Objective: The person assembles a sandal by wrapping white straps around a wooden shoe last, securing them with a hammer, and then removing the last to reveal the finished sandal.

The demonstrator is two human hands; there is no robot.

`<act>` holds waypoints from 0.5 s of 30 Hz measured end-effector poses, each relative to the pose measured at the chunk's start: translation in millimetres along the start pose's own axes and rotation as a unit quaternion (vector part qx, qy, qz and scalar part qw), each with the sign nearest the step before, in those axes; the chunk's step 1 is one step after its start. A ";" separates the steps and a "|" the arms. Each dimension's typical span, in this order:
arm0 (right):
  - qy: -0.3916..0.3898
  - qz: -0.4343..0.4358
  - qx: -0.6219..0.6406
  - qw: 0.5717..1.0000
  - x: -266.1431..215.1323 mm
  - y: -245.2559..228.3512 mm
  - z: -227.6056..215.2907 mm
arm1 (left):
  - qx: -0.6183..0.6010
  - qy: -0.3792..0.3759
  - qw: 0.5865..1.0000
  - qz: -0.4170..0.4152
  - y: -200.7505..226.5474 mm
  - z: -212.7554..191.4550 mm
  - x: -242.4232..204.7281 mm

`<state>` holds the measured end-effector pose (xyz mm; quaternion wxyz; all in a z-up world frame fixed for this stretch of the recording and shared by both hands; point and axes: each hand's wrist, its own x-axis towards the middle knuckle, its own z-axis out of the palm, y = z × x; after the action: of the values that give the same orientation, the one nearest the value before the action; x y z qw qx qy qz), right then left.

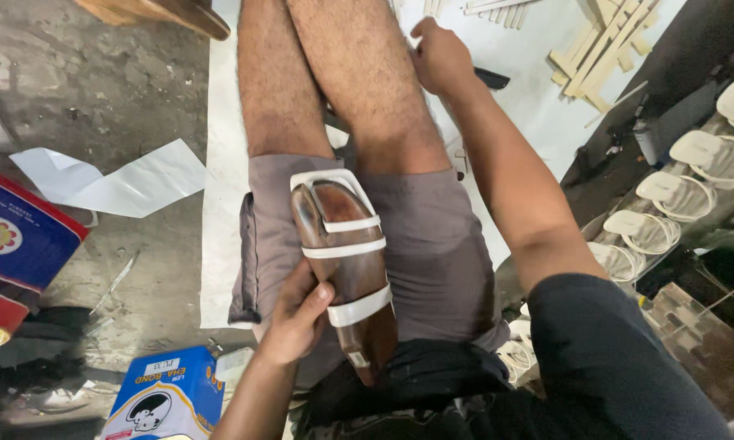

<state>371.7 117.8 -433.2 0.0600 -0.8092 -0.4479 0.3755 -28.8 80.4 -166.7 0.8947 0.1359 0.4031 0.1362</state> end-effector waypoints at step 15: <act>0.193 -0.331 0.086 0.920 -394.5 -187.2 -157.8 | 0.380 -0.010 0.915 0.133 -15.7 77.0 -73.5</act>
<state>223.8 -37.5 -21.4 0.3351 -0.6635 -0.6358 0.2079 -15.2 29.7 -72.8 0.7536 0.5191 0.3934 0.0889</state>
